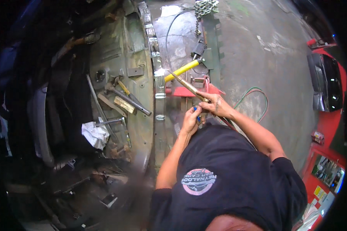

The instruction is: The person uses a welding torch to heat a section of a metal car frame and then strikes a metal block held against the frame with a hammer. They repeat the process of heating with the torch and hammering the frame to straighten or shape it.

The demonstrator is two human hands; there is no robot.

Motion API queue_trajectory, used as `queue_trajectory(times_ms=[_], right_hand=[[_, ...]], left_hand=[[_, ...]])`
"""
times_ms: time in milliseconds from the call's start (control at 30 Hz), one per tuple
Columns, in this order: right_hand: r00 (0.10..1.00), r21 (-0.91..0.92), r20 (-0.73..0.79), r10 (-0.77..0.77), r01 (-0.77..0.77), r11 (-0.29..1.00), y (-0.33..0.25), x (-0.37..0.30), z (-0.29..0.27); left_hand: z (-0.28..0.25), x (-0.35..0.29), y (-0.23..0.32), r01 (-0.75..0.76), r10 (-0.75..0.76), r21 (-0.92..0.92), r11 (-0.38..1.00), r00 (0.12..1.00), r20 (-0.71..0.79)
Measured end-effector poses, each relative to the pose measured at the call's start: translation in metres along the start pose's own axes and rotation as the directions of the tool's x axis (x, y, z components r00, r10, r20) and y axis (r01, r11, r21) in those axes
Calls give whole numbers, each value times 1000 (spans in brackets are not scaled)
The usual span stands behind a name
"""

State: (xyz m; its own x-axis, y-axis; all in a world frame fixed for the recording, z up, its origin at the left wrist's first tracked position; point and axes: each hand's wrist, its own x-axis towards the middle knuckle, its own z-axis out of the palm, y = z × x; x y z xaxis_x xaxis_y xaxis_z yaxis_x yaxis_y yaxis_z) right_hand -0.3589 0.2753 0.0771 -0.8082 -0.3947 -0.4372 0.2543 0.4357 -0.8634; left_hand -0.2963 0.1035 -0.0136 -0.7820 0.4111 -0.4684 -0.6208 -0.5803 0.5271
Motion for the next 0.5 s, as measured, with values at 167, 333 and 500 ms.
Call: queue_trajectory(times_ms=[167,333,500], right_hand=[[999,-29,-3,-43,43,999,-12,-1,1],[989,12,-12,-148,148,989,14,8,-2],[993,-62,68,-99,104,993,6,10,-17]], left_hand=[[3,-10,7,53,-57,-95,994,997,-44],[-6,8,-6,-5,3,-44,999,999,-49],[2,12,-22,-87,81,-33,996,986,-148]])
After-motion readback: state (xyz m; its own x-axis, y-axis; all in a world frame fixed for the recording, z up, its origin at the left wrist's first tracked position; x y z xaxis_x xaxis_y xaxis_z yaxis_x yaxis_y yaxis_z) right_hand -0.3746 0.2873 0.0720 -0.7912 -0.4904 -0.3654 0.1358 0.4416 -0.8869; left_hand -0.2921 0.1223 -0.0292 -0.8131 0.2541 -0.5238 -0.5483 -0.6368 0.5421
